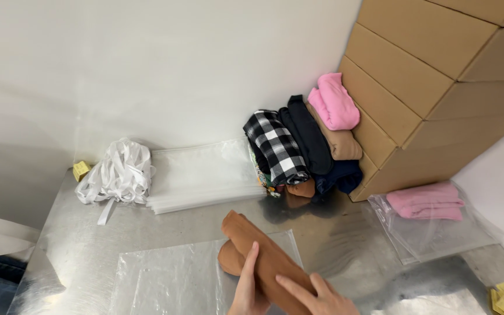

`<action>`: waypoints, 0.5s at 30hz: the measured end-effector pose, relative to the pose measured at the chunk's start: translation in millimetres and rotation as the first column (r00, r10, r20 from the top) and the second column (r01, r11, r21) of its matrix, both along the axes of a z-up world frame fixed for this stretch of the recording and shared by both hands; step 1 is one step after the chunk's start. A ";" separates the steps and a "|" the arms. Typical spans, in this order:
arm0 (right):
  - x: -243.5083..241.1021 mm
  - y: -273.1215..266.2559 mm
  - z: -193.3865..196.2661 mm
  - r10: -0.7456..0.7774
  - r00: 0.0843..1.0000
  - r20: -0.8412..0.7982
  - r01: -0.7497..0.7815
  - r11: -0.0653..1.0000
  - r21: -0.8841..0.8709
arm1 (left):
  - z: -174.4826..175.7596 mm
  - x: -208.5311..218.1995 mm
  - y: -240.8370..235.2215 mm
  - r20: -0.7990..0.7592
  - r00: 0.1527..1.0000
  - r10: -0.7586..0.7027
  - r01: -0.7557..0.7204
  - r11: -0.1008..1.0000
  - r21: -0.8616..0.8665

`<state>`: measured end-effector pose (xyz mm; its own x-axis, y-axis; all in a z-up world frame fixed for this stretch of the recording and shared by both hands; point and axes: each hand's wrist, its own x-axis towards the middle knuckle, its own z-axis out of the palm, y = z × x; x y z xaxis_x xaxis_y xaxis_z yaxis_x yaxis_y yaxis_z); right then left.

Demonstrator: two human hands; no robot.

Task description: The person places folded clothes into clear plastic bags on a metal table. They handle a brown garment, a pink garment, and a black-and-white checkered garment, placing each into a bag and smoothing the contents before stacking them.

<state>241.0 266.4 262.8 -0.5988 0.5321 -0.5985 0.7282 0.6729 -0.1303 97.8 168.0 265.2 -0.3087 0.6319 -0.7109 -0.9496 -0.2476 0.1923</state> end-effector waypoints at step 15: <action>13.2 -26.1 61.7 -0.966 -0.251 0.067 0.292 -0.141 -0.946 | 4.0 64.1 13.2 -0.433 0.639 -0.636 0.441 0.764 -0.471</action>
<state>254.2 240.3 324.5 -0.2470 0.6337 -0.7331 -0.1067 -0.7697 -0.6294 161.9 181.1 269.1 -0.3666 0.6011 -0.7101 -0.5949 0.4354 0.6757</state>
